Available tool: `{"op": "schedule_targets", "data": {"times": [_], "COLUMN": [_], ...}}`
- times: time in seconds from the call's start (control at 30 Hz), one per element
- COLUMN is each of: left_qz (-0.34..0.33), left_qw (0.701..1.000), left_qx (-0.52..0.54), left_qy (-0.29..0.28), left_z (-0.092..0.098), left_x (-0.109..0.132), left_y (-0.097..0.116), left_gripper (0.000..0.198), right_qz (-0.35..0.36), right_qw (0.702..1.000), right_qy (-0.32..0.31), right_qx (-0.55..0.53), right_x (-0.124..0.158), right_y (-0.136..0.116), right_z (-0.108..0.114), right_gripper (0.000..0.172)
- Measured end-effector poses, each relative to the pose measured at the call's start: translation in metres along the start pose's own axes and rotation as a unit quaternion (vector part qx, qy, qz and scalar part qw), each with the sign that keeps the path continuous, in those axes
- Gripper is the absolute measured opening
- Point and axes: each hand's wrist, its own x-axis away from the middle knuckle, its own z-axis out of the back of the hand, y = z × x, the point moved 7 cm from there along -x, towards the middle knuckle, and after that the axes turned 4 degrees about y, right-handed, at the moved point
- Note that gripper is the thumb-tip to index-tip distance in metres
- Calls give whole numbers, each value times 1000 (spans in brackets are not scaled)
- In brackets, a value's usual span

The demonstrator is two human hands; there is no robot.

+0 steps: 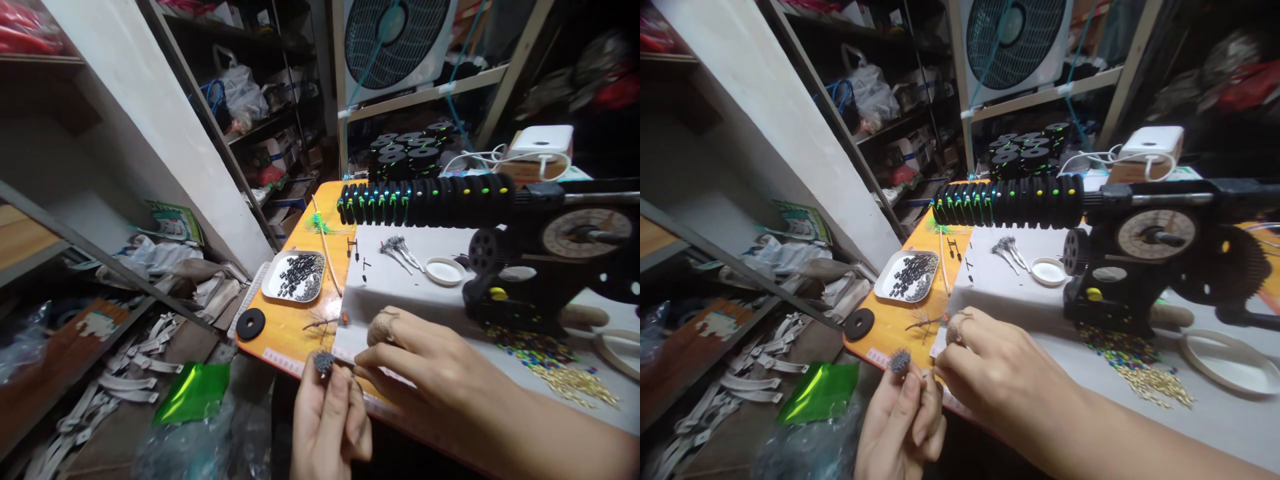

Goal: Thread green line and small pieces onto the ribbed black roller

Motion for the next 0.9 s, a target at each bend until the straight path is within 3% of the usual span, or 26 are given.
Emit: {"op": "schedule_targets", "data": {"times": [0.17,0.67,0.83,0.9], "left_qz": [14,-4,22,33], "left_qw": [999,999,999,999], "left_qx": [-17,-35,-21,-13], "left_qy": [-28,-29,-18,-14], "left_z": [-3,-1,-1,-2], "left_x": [-2,-3,-4,-4], "left_y": [-4,-6,-5,-4], "left_gripper": [44,42,46,48], "right_qz": [20,21,-30,-51], "right_qw": [999,999,999,995], "right_qy": [7,8,9,22], "right_qx": [40,49,-34,-87], "right_x": [3,1,-1,-2], "right_y": [-8,-14,-7,-2], "right_z": [1,8,12,14], "right_gripper": [22,25,8,11]}}
